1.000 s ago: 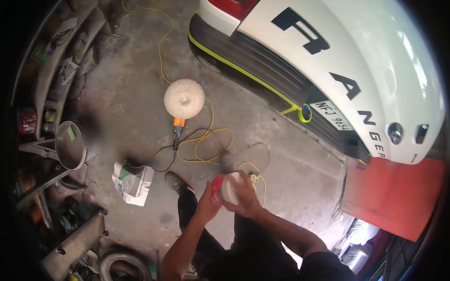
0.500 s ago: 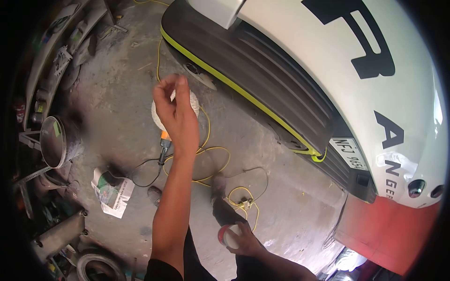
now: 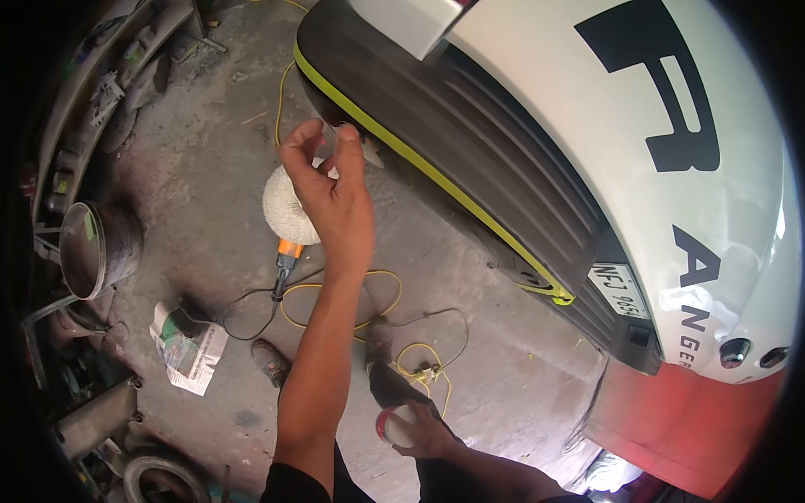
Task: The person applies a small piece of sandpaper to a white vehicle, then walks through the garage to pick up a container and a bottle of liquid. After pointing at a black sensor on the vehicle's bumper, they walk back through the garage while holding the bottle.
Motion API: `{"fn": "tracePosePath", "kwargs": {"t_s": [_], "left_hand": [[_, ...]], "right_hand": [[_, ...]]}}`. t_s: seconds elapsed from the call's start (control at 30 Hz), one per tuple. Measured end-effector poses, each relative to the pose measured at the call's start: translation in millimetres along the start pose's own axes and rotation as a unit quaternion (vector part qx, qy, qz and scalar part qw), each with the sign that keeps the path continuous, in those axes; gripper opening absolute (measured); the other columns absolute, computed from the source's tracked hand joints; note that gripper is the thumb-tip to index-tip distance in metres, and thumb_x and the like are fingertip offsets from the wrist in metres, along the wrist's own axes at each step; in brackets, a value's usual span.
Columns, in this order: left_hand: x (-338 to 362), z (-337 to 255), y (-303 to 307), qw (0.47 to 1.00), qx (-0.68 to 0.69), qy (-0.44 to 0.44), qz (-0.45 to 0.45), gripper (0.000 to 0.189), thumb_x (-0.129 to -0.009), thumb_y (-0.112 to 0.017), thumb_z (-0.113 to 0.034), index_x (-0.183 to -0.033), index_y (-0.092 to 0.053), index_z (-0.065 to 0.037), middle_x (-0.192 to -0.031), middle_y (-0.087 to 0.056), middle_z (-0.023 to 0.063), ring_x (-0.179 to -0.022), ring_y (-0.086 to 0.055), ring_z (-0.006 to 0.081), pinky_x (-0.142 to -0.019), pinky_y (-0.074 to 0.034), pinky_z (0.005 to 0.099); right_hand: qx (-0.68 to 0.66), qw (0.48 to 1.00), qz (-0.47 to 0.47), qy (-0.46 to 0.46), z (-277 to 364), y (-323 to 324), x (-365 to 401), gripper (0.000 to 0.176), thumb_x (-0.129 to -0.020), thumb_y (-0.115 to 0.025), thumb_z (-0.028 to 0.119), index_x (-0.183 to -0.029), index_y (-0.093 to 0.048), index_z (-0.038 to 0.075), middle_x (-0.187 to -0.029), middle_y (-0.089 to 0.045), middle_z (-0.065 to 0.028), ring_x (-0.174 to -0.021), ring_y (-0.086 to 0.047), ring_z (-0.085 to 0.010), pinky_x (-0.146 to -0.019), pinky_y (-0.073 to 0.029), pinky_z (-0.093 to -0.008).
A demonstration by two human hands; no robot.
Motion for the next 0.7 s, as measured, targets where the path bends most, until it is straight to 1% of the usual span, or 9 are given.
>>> {"fn": "tracePosePath", "kwargs": {"t_s": [0.13, 0.2, 0.23, 0.3, 0.37, 0.5, 0.57, 0.63, 0.7], "left_hand": [[6, 0, 0, 1.0, -0.014, -0.006, -0.001, 0.052, -0.101, -0.066, -0.032, -0.136, -0.042, -0.001, -0.136, -0.045, 0.0146, -0.13, -0.043, 0.0267, -0.107, -0.036, 0.0421], [6, 5, 0, 1.0, 0.003, -0.003, 0.01, 0.056, -0.098, -0.069, -0.025, -0.138, -0.037, -0.002, -0.14, -0.044, 0.0169, -0.129, -0.043, 0.0307, -0.109, -0.031, 0.0465], [7, 8, 1, 1.0, 0.006, -0.001, 0.009, 0.056, -0.098, -0.069, -0.025, -0.138, -0.037, -0.002, -0.14, -0.044, 0.0169, -0.129, -0.043, 0.0307, -0.109, -0.031, 0.0465], [8, 10, 2, 0.999, -0.015, -0.031, 0.024, 0.057, -0.097, -0.069, -0.025, -0.139, -0.039, -0.002, -0.141, -0.043, 0.0152, -0.134, -0.04, 0.0283, -0.11, -0.032, 0.0436], [12, 14, 5, 0.999, -0.007, -0.025, 0.026, 0.057, -0.096, -0.069, -0.023, -0.14, -0.038, -0.002, -0.142, -0.043, 0.0154, -0.135, -0.04, 0.0282, -0.11, -0.032, 0.043], [12, 19, 10, 1.0, 0.004, -0.003, 0.031, 0.058, -0.097, -0.068, -0.021, -0.141, -0.037, -0.001, -0.144, -0.042, 0.0154, -0.135, -0.04, 0.0276, -0.11, -0.032, 0.0421], [6, 15, 8, 1.0, 0.002, -0.015, 0.022, 0.058, -0.097, -0.068, -0.022, -0.142, -0.037, -0.001, -0.145, -0.042, 0.0153, -0.135, -0.04, 0.0275, -0.11, -0.032, 0.0423], [0, 12, 7, 1.0, 0.0, -0.026, 0.014, 0.059, -0.098, -0.068, -0.022, -0.142, -0.036, -0.001, -0.145, -0.042, 0.0151, -0.135, -0.04, 0.0275, -0.11, -0.032, 0.0424], [-4, 5, 3, 0.997, 0.007, -0.067, 0.036, 0.063, -0.094, -0.071, -0.014, -0.141, -0.034, 0.003, -0.143, -0.038, 0.0246, -0.135, -0.038, 0.0392, -0.115, -0.029, 0.051]], "right_hand": [[-0.011, 1.0, 0.006, 0.009, 1, -1, -6, 0.087, -0.073, -0.087, 0.038, -0.149, -0.047, 0.024, -0.143, -0.039, -0.0305, -0.126, -0.048, -0.0553, -0.102, -0.049, -0.0568], [-0.014, 1.0, 0.017, 0.01, 3, -2, -10, 0.087, -0.073, -0.086, 0.037, -0.149, -0.046, 0.024, -0.143, -0.039, -0.0302, -0.127, -0.047, -0.0553, -0.102, -0.049, -0.0574], [-0.015, 1.0, 0.024, 0.004, 4, -3, -11, 0.088, -0.073, -0.086, 0.037, -0.15, -0.045, 0.024, -0.143, -0.039, -0.03, -0.127, -0.047, -0.0553, -0.102, -0.049, -0.0575], [-0.013, 0.999, 0.033, -0.003, 5, -5, -13, 0.089, -0.073, -0.086, 0.037, -0.151, -0.044, 0.024, -0.143, -0.039, -0.0297, -0.127, -0.047, -0.0553, -0.102, -0.05, -0.0577], [-0.04, 0.999, 0.033, -0.002, 5, -6, -16, 0.09, -0.074, -0.086, 0.038, -0.152, -0.042, 0.025, -0.144, -0.038, -0.03, -0.129, -0.045, -0.0554, -0.103, -0.049, -0.0578], [-0.017, 0.997, 0.067, -0.025, 2, -14, -20, 0.091, -0.075, -0.085, 0.039, -0.153, -0.04, 0.026, -0.145, -0.036, -0.031, -0.131, -0.043, -0.0554, -0.103, -0.049, -0.0575], [-0.012, 0.995, 0.1, -0.025, -3, -23, -20, 0.094, -0.078, -0.082, 0.049, -0.157, -0.037, 0.026, -0.15, -0.031, -0.0341, -0.133, -0.041, -0.0569, -0.107, -0.046, -0.0563], [-0.004, 0.994, 0.105, -0.027, -2, -21, -22, 0.094, -0.078, -0.081, 0.049, -0.157, -0.036, 0.026, -0.151, -0.03, -0.0342, -0.133, -0.042, -0.057, -0.108, -0.046, -0.0562], [0.002, 0.993, 0.111, -0.028, 0, -20, -25, 0.095, -0.078, -0.081, 0.049, -0.158, -0.035, 0.026, -0.151, -0.03, -0.0343, -0.133, -0.042, -0.057, -0.108, -0.046, -0.0561]]}}
Point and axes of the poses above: each hand's wrist, its own x-axis away from the middle knuckle, its own y-axis out of the back of the hand, z = x × y, the point moved 8 cm from there along -x, towards the middle knuckle
